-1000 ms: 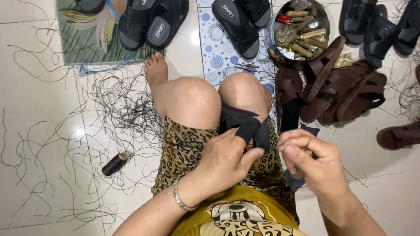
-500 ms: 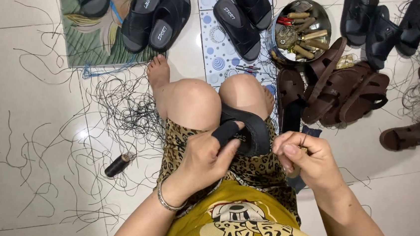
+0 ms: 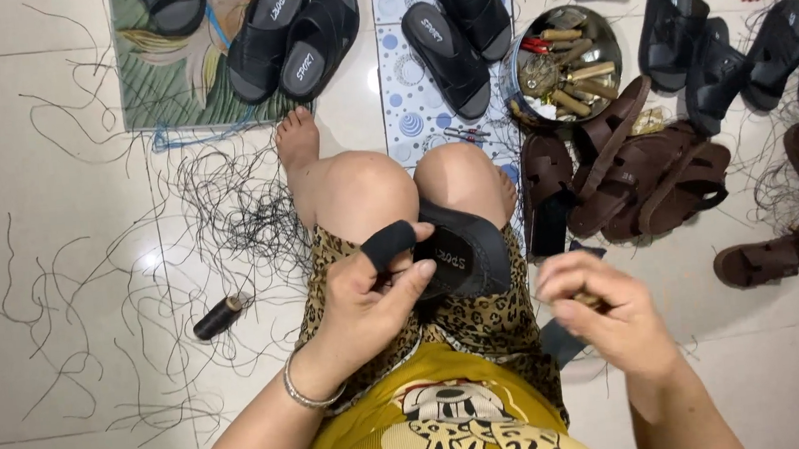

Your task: Hand-sewing a strap onto a black sandal using a needle and thread while sitting on the floor.

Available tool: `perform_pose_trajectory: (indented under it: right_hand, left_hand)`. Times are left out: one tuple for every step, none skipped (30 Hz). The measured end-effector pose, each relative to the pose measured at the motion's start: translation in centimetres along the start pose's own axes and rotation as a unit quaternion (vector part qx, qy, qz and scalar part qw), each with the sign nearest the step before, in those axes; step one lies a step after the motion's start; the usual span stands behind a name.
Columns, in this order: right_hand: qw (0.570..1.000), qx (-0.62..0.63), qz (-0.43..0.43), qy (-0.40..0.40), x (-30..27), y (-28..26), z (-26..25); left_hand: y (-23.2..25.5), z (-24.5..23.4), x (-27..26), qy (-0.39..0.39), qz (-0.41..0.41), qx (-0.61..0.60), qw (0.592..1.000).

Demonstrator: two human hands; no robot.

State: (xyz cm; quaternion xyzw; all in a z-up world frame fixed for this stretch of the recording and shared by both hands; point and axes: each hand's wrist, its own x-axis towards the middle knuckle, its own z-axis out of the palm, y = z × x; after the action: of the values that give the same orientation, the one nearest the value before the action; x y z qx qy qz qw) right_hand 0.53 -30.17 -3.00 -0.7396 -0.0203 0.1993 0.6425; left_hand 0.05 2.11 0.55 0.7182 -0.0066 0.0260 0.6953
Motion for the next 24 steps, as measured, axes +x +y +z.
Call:
perform_pose_trajectory:
  right_hand:
    - [0.995, 0.083, -0.020, -0.056, 0.0, -0.9, 0.7]
    - [0.979, 0.165, -0.041, -0.115, 0.3, -1.9, 1.4]
    - [0.978, 0.166, -0.041, -0.117, 0.1, -1.6, 0.9]
    - [0.947, 0.274, -0.073, -0.154, 0.3, -1.3, 0.3]
    - [0.900, 0.378, -0.103, -0.189, 0.5, -1.1, -0.4]
    - [0.900, 0.378, -0.107, -0.189, 0.4, -0.9, -0.6]
    - [0.959, 0.209, -0.129, -0.140, 0.4, -0.8, -0.9]
    - [0.985, 0.034, -0.144, -0.085, 0.1, -0.6, -1.2]
    - [0.985, 0.033, -0.145, -0.085, 0.0, -1.5, 0.2]
    - [0.993, -0.040, -0.093, -0.063, -0.2, -2.5, 1.6]
    - [0.992, -0.112, -0.040, -0.042, -0.4, -3.5, 3.1]
    - [0.992, -0.112, -0.041, -0.041, -0.5, -3.3, 2.8]
    - [0.993, 0.061, -0.065, -0.080, -0.6, -3.1, 2.5]
    - [0.961, 0.232, -0.088, -0.120, -0.5, -2.9, 2.2]
    - [0.961, 0.232, -0.091, -0.122, -0.4, -2.6, 1.6]
    - [0.948, 0.267, -0.114, -0.130, -0.3, -2.3, 1.0]
    - [0.933, 0.302, -0.137, -0.137, -0.2, -2.0, 0.4]
    - [0.933, 0.300, -0.144, -0.136, -0.3, -1.7, 0.9]
    - [0.980, 0.130, -0.123, -0.083, -0.5, -1.5, 1.4]
    - [0.994, -0.044, -0.098, -0.026, -0.5, -1.3, 1.8]
    - [0.993, -0.046, -0.104, -0.024, -0.5, -2.0, 2.6]
    - [0.994, -0.079, -0.073, -0.014, -0.6, -2.6, 3.4]
    - [0.993, -0.112, -0.043, -0.003, -0.7, -3.2, 4.3]
    - [0.993, -0.112, -0.046, 0.002, -0.5, -2.5, 4.0]
  left_hand:
    - [0.2, 0.1, 0.0, -0.017, 0.001, -0.011, 1.000]
    - [0.3, 0.1, 0.0, -0.030, 0.003, -0.020, 0.999]
    - [0.5, 0.1, -0.5, -0.028, 0.002, -0.019, 0.999]
    - [0.6, 0.0, -0.5, -0.027, -0.005, -0.018, 0.999]
    - [0.8, 0.0, -0.6, -0.027, -0.012, -0.018, 0.999]
    - [0.8, -0.1, -0.7, -0.027, -0.009, -0.016, 0.999]
    - [0.7, -0.2, -0.8, -0.023, -0.014, -0.022, 0.999]
    - [0.6, -0.2, -1.0, -0.017, -0.020, -0.029, 0.999]
    - [0.6, -0.1, -1.0, -0.017, -0.019, -0.029, 0.999]
    - [0.6, -0.1, -1.0, -0.018, -0.024, -0.032, 0.999]
    - [0.7, -0.1, -1.1, -0.019, -0.030, -0.035, 0.999]
    - [0.7, 0.0, -1.1, -0.019, -0.029, -0.035, 0.999]
    - [0.8, 0.1, -1.2, -0.016, -0.022, -0.032, 0.999]
    - [0.9, 0.1, -1.2, -0.011, -0.013, -0.026, 1.000]
    - [0.9, 0.2, -1.3, -0.009, -0.010, -0.025, 1.000]
    - [0.8, 0.1, -1.4, -0.008, -0.010, -0.029, 0.999]
    - [0.8, 0.1, -1.4, -0.008, -0.011, -0.033, 0.999]
    - [0.7, 0.1, -1.5, -0.010, -0.005, -0.032, 0.999]
    - [0.7, 0.1, -1.6, -0.005, -0.015, -0.032, 0.999]
    - [0.7, 0.3, -1.5, 0.001, -0.024, -0.032, 0.999]
    - [0.7, 0.4, -1.5, 0.001, -0.018, -0.032, 0.999]
    - [0.7, 0.5, -1.5, 0.002, -0.023, -0.030, 0.999]
    - [0.7, 0.6, -1.5, 0.003, -0.028, -0.028, 0.999]
    - [0.7, 0.6, -1.6, -0.002, -0.023, -0.028, 0.999]
